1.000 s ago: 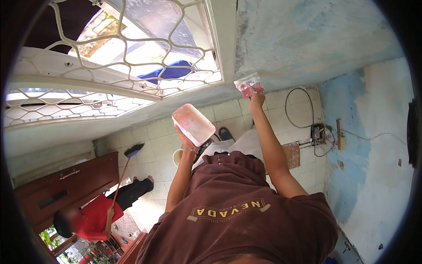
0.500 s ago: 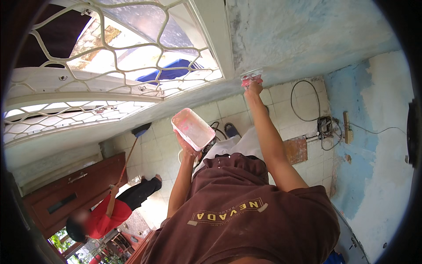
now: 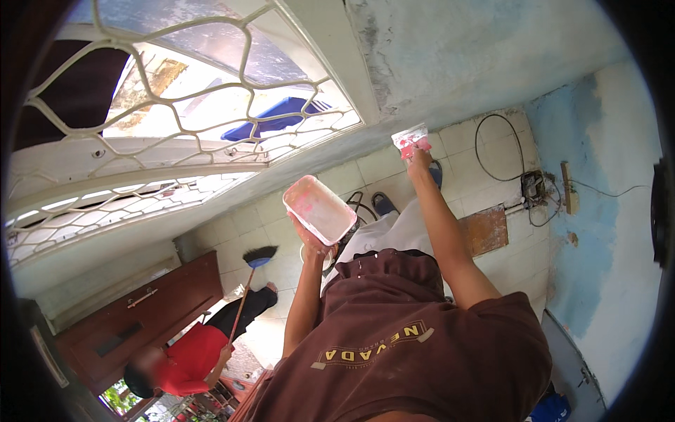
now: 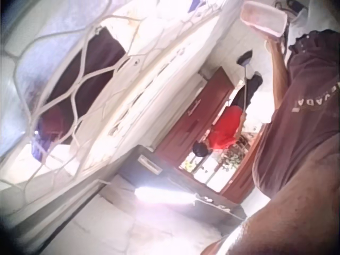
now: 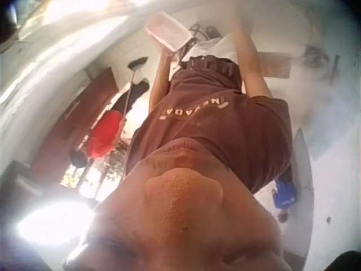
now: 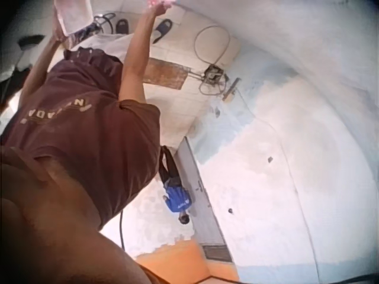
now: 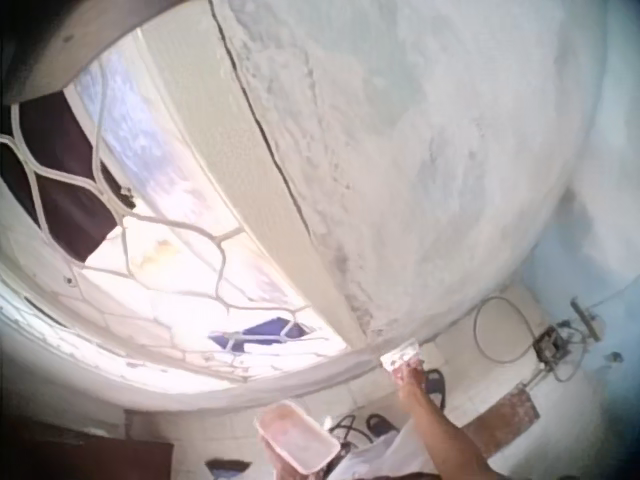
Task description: The person applies putty to a wall using a spatula, scooping material from a pink container and smoothing it over damaged areas near a window frame.
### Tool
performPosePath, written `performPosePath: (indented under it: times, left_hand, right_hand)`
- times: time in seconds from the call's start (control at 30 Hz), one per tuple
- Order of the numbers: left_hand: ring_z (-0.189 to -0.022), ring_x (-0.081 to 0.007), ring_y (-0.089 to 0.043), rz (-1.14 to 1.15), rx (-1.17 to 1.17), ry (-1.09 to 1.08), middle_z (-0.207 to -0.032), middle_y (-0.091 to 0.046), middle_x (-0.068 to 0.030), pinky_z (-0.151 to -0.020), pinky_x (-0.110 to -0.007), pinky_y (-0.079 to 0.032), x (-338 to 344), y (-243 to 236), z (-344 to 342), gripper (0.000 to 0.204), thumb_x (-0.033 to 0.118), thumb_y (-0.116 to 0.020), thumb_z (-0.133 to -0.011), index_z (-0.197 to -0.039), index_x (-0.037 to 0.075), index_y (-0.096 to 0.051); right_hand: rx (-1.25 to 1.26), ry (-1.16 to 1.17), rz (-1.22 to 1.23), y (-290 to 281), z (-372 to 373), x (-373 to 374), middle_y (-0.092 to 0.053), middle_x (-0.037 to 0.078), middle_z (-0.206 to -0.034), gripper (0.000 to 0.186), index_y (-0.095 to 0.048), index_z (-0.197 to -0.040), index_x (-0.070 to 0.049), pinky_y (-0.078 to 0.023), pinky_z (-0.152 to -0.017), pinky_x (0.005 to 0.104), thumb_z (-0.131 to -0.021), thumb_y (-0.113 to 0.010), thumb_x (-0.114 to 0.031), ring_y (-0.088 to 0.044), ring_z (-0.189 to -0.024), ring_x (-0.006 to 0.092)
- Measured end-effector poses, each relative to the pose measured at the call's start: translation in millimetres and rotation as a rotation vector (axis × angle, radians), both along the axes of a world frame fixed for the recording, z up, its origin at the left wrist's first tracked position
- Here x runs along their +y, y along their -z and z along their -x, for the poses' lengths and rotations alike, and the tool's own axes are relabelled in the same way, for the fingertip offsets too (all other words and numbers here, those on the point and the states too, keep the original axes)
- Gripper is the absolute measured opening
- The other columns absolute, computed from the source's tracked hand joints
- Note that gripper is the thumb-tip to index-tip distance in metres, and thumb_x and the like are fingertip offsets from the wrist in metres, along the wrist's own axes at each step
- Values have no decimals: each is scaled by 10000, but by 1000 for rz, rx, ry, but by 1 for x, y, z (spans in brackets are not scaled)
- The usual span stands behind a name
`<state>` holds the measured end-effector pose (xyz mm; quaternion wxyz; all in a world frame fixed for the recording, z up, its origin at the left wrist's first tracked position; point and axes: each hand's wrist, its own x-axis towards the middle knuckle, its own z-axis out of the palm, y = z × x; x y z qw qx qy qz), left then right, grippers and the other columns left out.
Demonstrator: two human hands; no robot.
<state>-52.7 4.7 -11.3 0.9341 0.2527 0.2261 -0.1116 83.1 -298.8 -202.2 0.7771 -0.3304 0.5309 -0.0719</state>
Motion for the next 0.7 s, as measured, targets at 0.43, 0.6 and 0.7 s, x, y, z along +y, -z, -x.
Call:
performPosePath:
  times: [0.43, 0.6, 0.7]
  left_hand:
    - [-1270, -384, -583, -36, 8, 33, -1448, -541, -94, -1032, -648, -494, 7, 0, 4, 870, 808, -425, -919, -1530, 190, -396]
    - [-1256, -400, -593, -28, 0, 34, -1443, -549, -98, -1019, -669, -495, -7, 3, -12, 905, 828, -441, -894, -1530, 186, -396]
    - [-1254, -405, -595, -4, -17, 43, -1442, -553, -98, -1021, -671, -495, -7, 12, -13, 920, 838, -449, -882, -1529, 185, -399]
  right_hand:
    - [-89, 14, -224, -47, -60, 48, -595, 96, -1311, 437, -478, -1409, -73, -525, -1026, 515, -984, -576, -39, -632, -1168, 272]
    - [-236, 87, -257, -111, -50, 39, -600, 115, -1281, 380, -498, -1380, -43, -526, -1027, 502, -1006, -562, -39, -624, -1177, 279]
    - [-369, 22, -266, -122, -29, 14, -590, 140, -1284, 356, -510, -1356, 3, -525, -1036, 476, -1008, -565, -41, -611, -1199, 290]
